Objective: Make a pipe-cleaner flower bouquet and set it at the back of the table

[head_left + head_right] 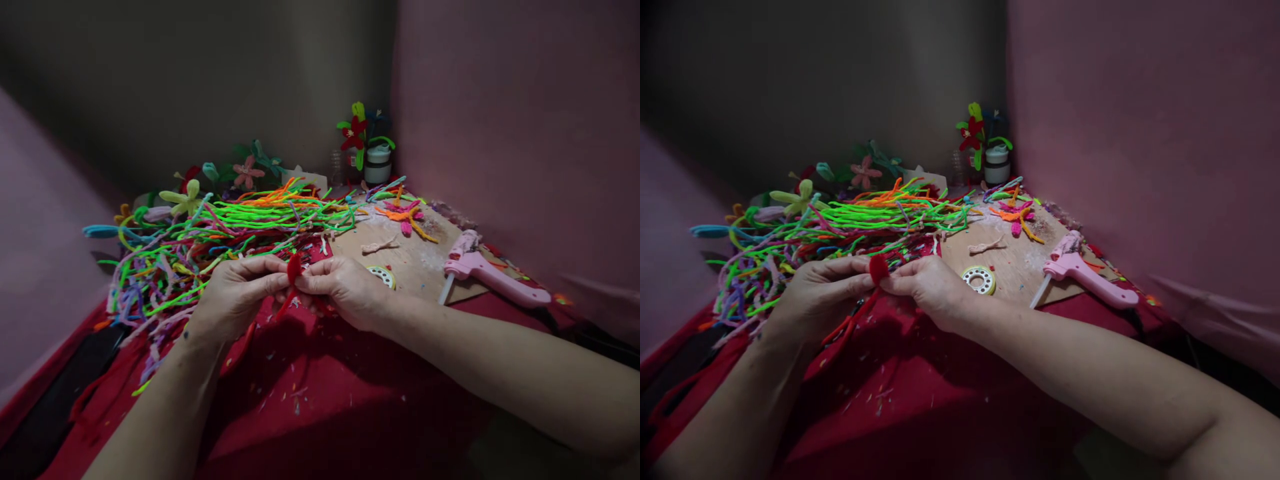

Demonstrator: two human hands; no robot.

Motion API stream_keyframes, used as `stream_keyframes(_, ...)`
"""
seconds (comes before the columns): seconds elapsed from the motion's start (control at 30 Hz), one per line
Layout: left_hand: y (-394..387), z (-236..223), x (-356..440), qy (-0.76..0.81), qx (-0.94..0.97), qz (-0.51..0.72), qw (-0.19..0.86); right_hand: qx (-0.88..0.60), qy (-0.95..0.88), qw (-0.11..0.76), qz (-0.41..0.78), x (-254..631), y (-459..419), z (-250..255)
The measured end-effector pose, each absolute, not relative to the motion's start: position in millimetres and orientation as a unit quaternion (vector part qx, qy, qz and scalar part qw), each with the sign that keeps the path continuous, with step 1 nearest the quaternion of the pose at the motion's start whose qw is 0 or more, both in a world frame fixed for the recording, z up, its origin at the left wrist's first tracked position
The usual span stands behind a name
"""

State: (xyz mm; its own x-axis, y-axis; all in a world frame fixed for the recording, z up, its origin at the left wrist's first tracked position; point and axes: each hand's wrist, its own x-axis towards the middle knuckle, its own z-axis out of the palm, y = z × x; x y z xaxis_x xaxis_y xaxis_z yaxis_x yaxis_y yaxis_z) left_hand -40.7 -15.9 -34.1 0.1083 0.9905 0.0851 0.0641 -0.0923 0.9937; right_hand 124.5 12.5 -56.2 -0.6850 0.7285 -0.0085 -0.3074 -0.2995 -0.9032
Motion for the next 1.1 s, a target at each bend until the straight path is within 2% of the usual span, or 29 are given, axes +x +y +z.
stream_keyframes(0.37, -18.9, -31.5, -44.3, 0.452, 0.568, 0.464, 0.508, -0.186, -0.468, 0.309, 0.807, 124.5, 8.7, -55.2)
stream_keyframes(1.1, -23.0, -32.6, -35.1, 0.437, 0.534, 0.511, 0.512, -0.222, -0.565, 0.416, 0.677, 127.0, 4.7, -54.6)
